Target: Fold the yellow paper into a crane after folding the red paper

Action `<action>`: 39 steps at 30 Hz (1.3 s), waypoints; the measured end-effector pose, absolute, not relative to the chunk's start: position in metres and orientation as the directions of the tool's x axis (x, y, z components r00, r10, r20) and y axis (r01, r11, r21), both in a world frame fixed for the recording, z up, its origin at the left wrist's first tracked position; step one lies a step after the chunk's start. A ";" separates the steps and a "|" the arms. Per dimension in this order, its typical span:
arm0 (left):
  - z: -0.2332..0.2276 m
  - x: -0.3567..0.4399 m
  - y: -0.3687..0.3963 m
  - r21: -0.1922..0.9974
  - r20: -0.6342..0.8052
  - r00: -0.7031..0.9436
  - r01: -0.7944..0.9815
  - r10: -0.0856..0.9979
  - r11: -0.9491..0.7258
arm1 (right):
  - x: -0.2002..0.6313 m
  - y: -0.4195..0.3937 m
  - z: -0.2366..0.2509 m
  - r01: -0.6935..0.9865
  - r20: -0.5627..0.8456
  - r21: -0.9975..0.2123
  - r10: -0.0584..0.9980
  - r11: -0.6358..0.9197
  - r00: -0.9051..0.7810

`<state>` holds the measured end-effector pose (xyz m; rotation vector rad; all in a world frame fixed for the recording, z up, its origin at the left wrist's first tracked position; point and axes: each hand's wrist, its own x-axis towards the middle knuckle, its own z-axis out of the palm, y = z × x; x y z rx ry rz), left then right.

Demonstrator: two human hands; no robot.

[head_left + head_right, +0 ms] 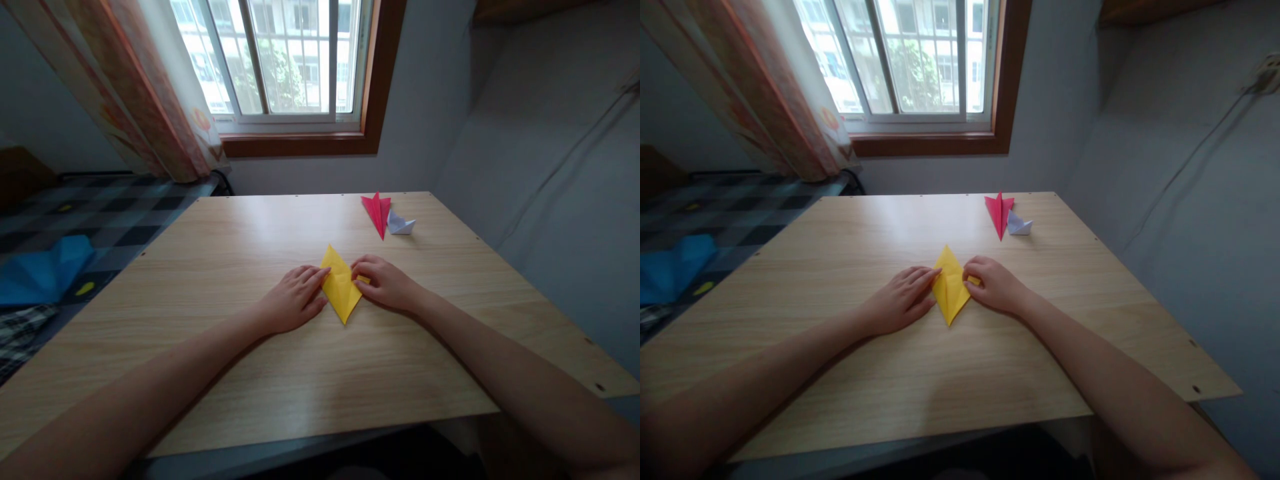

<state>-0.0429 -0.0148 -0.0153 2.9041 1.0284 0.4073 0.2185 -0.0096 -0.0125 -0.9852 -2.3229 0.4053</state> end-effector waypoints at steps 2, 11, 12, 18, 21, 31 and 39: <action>-0.016 -0.043 -0.014 0.131 0.240 0.745 0.611 0.623 -0.781 | 0.218 -0.010 -0.013 0.555 0.401 -0.465 0.723 0.690 -0.563; -0.014 -0.043 -0.014 0.184 0.243 0.729 0.612 0.639 -0.769 | 0.218 -0.011 -0.016 0.585 0.389 -0.411 0.715 0.699 -0.581; -0.013 -0.043 -0.014 0.197 0.242 0.725 0.614 0.645 -0.764 | 0.218 -0.011 -0.016 0.585 0.388 -0.411 0.715 0.699 -0.581; -0.009 -0.046 -0.012 0.321 0.259 0.697 0.591 0.669 -0.740 | 0.218 -0.011 -0.016 0.589 0.388 -0.403 0.714 0.700 -0.582; -0.007 -0.047 -0.013 0.367 0.283 0.681 0.573 0.675 -0.732 | 0.218 -0.010 -0.016 0.592 0.394 -0.400 0.714 0.700 -0.578; 0.000 -0.043 -0.014 0.475 0.269 0.614 0.586 0.742 -0.657 | 0.219 -0.006 -0.019 0.588 0.402 -0.391 0.706 0.708 -0.583; -0.004 -0.044 -0.010 0.419 0.294 0.642 0.579 0.708 -0.699 | 0.221 -0.005 -0.021 0.610 0.411 -0.347 0.700 0.712 -0.584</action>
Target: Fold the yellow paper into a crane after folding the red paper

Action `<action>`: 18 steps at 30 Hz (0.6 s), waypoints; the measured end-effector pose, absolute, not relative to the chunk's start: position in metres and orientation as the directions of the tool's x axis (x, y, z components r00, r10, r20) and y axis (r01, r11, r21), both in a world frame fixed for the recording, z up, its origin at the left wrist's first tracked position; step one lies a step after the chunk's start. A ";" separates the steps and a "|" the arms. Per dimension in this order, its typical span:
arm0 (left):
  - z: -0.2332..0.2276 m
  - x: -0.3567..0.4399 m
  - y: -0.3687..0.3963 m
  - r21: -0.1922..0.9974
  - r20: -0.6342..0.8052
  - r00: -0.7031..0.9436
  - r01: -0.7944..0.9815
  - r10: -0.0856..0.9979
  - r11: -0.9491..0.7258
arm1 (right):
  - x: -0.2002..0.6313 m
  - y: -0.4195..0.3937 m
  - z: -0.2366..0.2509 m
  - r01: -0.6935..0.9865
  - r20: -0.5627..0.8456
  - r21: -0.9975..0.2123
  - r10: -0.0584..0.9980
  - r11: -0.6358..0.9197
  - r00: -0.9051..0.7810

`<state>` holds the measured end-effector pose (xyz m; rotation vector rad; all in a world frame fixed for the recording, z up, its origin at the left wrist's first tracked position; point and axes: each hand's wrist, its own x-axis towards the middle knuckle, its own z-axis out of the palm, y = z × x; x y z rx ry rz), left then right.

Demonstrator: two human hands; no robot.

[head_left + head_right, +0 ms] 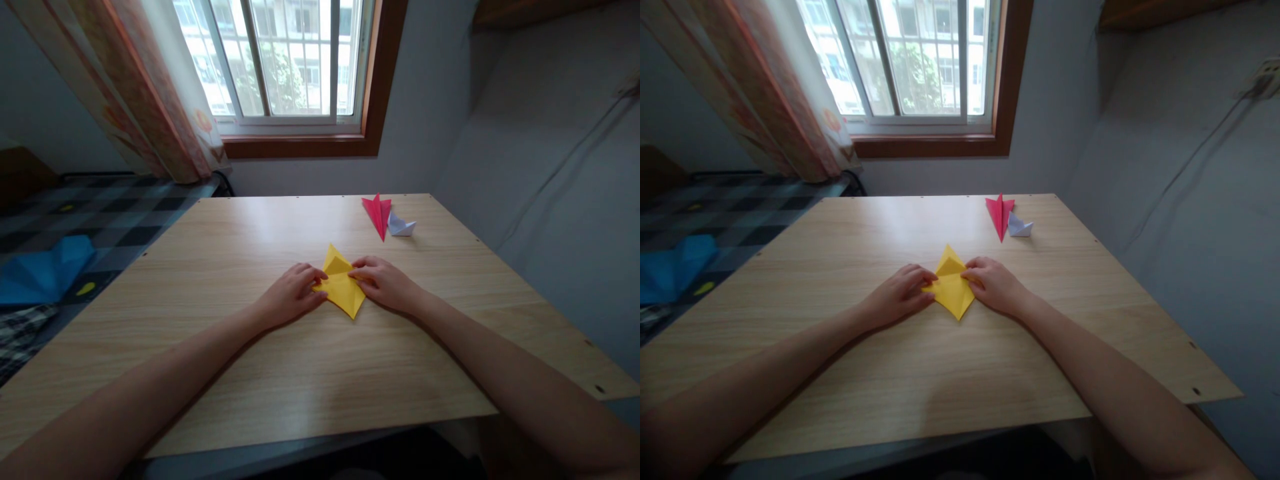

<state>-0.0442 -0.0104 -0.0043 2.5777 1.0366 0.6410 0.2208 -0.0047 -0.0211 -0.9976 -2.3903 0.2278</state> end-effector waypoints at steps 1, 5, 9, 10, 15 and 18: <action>-0.004 -0.044 -0.010 0.414 0.295 0.648 0.576 0.702 -0.705 | 0.221 -0.004 -0.021 0.614 0.409 -0.344 0.702 0.711 -0.583; -0.005 -0.045 -0.009 0.393 0.299 0.662 0.571 0.687 -0.721 | 0.222 -0.003 -0.022 0.612 0.408 -0.349 0.703 0.710 -0.583; -0.007 -0.046 -0.007 0.382 0.289 0.670 0.574 0.684 -0.724 | 0.223 -0.002 -0.022 0.609 0.409 -0.347 0.699 0.713 -0.586; -0.007 -0.046 -0.007 0.380 0.289 0.671 0.574 0.683 -0.725 | 0.223 -0.002 -0.022 0.608 0.408 -0.347 0.699 0.714 -0.587; -0.007 -0.047 -0.005 0.375 0.291 0.674 0.573 0.679 -0.729 | 0.224 -0.002 -0.022 0.604 0.408 -0.358 0.702 0.711 -0.584; -0.007 -0.047 -0.005 0.377 0.286 0.675 0.573 0.680 -0.727 | 0.224 -0.002 -0.023 0.600 0.411 -0.364 0.701 0.712 -0.583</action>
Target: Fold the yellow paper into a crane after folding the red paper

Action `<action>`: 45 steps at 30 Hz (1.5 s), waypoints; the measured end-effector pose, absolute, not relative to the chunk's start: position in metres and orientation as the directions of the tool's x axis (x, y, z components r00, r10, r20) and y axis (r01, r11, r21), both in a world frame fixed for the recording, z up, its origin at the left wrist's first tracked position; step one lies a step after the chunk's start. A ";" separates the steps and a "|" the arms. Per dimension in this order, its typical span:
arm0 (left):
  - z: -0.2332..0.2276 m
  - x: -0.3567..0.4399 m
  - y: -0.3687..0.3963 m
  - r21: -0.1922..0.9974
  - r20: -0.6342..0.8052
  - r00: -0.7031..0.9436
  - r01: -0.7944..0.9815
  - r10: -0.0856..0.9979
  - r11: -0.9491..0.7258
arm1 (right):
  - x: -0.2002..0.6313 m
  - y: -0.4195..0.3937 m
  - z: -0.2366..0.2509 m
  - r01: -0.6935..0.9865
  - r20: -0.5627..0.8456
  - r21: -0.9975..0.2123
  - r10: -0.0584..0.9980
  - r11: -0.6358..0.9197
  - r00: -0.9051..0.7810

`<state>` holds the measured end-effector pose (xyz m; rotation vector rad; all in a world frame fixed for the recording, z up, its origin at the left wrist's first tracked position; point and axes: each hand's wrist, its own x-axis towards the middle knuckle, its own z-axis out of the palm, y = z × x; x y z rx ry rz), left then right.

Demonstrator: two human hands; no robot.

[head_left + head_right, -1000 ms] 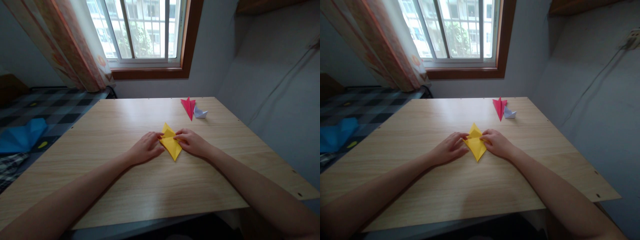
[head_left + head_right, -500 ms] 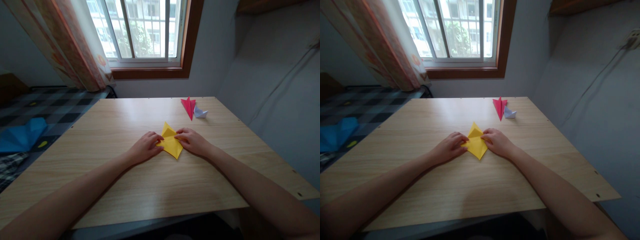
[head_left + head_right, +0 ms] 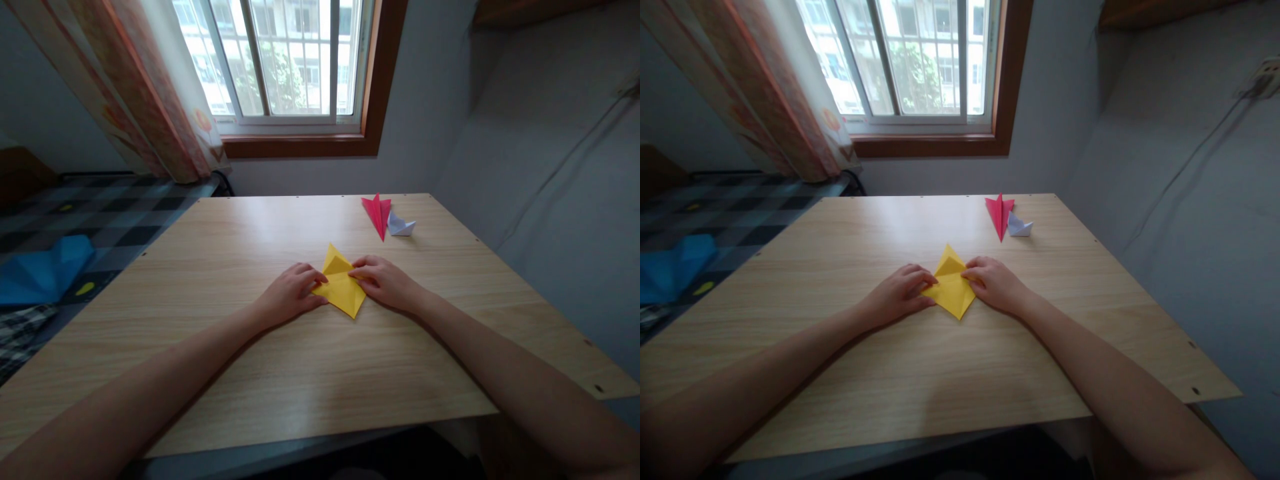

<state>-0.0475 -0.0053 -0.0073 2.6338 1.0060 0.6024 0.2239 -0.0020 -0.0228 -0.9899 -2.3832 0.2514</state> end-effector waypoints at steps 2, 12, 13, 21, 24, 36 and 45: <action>-0.007 -0.047 -0.005 0.377 0.281 0.676 0.574 0.681 -0.726 | 0.224 -0.002 -0.023 0.600 0.410 -0.362 0.700 0.714 -0.585; -0.006 -0.046 -0.006 0.328 0.291 0.673 0.598 0.680 -0.732 | 0.224 -0.001 -0.023 0.602 0.415 -0.359 0.700 0.713 -0.581; -0.007 -0.046 -0.006 0.318 0.292 0.677 0.598 0.676 -0.736 | 0.224 -0.002 -0.023 0.602 0.414 -0.359 0.700 0.713 -0.582; -0.006 -0.046 -0.007 0.294 0.317 0.681 0.591 0.660 -0.751 | 0.224 -0.002 -0.022 0.603 0.402 -0.370 0.707 0.707 -0.582; -0.005 -0.046 -0.006 0.290 0.320 0.680 0.592 0.660 -0.752 | 0.224 -0.002 -0.023 0.603 0.411 -0.368 0.706 0.708 -0.578; 0.001 -0.049 -0.007 -0.055 0.381 0.802 0.516 0.460 -0.855 | 0.224 -0.002 -0.021 0.602 0.396 -0.373 0.708 0.706 -0.585; 0.004 -0.047 -0.014 -0.159 0.308 0.854 0.480 0.419 -0.863 | 0.223 -0.003 -0.020 0.601 0.398 -0.379 0.710 0.703 -0.580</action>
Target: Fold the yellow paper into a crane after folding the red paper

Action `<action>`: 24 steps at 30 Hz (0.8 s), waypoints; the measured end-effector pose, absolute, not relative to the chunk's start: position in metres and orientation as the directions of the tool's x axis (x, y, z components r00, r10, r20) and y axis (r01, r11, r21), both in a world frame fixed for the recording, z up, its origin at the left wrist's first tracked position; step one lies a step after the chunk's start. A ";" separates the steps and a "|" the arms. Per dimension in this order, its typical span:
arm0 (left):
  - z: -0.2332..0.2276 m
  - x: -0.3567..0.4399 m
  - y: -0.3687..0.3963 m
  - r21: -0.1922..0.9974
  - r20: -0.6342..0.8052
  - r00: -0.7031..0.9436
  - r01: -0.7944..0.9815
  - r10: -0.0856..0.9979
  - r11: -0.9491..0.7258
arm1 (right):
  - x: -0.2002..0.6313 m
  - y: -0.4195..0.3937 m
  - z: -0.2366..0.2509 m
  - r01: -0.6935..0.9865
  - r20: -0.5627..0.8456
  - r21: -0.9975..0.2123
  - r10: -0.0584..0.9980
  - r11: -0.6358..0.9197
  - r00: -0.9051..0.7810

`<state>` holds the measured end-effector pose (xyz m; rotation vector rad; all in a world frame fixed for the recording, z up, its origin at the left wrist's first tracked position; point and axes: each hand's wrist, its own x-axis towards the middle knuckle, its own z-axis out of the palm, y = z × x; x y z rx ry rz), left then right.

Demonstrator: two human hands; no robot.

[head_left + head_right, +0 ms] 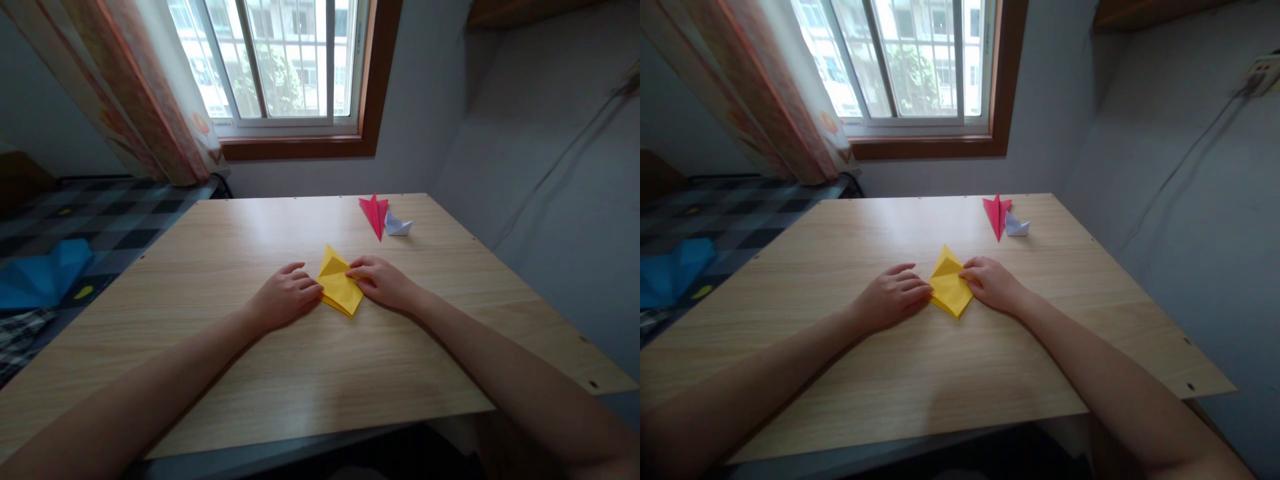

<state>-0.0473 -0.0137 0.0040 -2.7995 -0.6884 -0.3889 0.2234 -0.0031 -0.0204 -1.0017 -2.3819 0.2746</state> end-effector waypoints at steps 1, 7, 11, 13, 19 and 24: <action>0.004 -0.047 -0.014 -0.156 0.312 0.851 0.485 0.423 -0.860 | 0.223 -0.003 -0.020 0.602 0.396 -0.378 0.710 0.704 -0.582; 0.004 -0.043 -0.019 -0.130 0.353 0.825 0.511 0.442 -0.850 | 0.223 -0.004 -0.020 0.600 0.412 -0.353 0.695 0.718 -0.589; 0.004 -0.043 -0.019 -0.159 0.347 0.827 0.518 0.443 -0.841 | 0.223 -0.005 -0.020 0.609 0.416 -0.341 0.696 0.716 -0.586; 0.004 -0.043 -0.019 -0.165 0.339 0.828 0.520 0.447 -0.838 | 0.223 -0.006 -0.019 0.607 0.412 -0.343 0.695 0.717 -0.589; 0.002 -0.042 -0.017 -0.019 0.366 0.781 0.549 0.505 -0.835 | 0.223 -0.008 -0.016 0.607 0.373 -0.351 0.701 0.713 -0.609; -0.003 -0.042 -0.013 0.100 0.387 0.731 0.573 0.562 -0.814 | 0.222 -0.009 -0.016 0.616 0.337 -0.347 0.707 0.707 -0.622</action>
